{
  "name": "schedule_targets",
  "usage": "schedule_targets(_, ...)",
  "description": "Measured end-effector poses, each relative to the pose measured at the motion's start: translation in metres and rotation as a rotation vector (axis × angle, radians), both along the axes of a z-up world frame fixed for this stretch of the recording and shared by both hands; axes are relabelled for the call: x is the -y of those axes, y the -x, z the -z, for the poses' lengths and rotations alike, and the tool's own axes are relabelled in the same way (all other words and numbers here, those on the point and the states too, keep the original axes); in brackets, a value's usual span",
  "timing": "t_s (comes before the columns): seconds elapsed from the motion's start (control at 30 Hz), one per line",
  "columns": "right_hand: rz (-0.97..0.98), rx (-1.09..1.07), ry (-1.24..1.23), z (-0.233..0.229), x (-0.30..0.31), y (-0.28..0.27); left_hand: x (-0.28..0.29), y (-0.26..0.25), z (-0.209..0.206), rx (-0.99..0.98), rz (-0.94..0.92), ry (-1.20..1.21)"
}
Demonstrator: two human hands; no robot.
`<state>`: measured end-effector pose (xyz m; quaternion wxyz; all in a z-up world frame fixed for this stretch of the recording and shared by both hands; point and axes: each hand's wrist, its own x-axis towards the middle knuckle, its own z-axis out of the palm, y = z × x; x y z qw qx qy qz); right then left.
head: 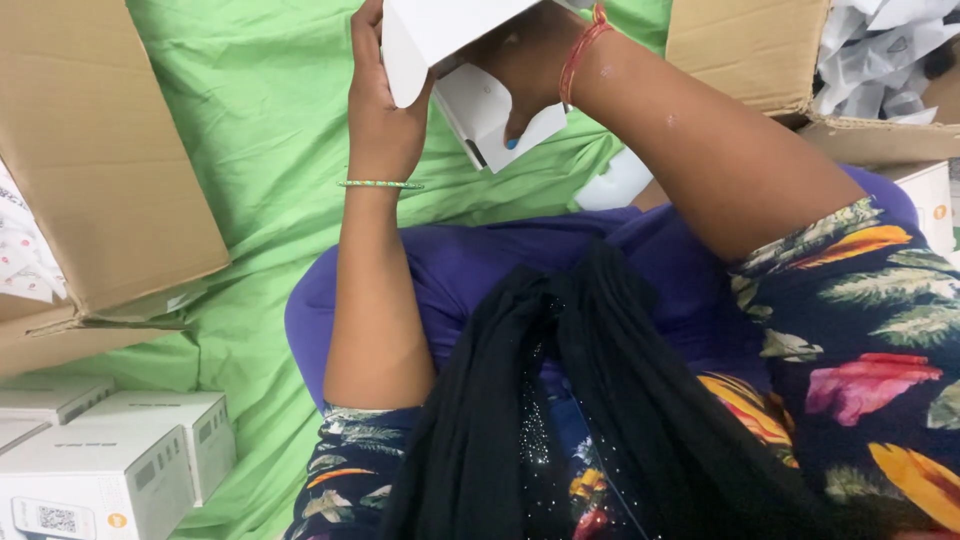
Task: The person is packaging small electronics or components into boxes, scanning QR codes, and adding power cables.
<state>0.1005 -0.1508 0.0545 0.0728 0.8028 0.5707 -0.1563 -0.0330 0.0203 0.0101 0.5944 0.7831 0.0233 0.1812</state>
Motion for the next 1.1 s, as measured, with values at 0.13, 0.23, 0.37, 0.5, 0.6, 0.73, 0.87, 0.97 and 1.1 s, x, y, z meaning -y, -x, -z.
schedule_targets(0.13,0.051,-0.205,0.079,-0.006,-0.006,-0.004,-0.001,0.0,0.004,-0.015,-0.008,0.011)
schedule_targets(0.23,0.042,-0.266,0.043,-0.001,-0.005,-0.011,-0.003,0.001,0.007,-0.001,-0.026,-0.012)
schedule_targets(0.37,0.018,-0.274,-0.131,0.019,-0.004,-0.022,-0.006,0.002,0.01,0.037,-0.034,0.019)
schedule_targets(0.5,0.058,-0.271,-0.076,0.031,-0.004,-0.018,-0.004,0.002,0.003,-0.001,-0.041,0.019)
schedule_targets(0.6,0.069,-0.133,-0.103,0.034,-0.003,-0.01,-0.004,0.001,0.002,-0.027,-0.029,0.038)
schedule_targets(0.73,0.068,-0.006,-0.108,0.054,0.004,-0.002,-0.002,0.004,-0.001,0.01,-0.007,0.029)
schedule_targets(0.87,0.006,0.182,-0.098,0.035,-0.001,0.006,-0.002,0.002,-0.006,0.01,-0.005,0.008)
schedule_targets(0.97,-0.019,0.138,-0.206,0.041,0.008,0.01,-0.004,0.003,-0.004,-0.012,-0.006,0.009)
schedule_targets(1.1,-0.129,0.277,-0.33,0.059,0.01,0.019,-0.004,0.002,0.0,0.002,0.015,0.046)
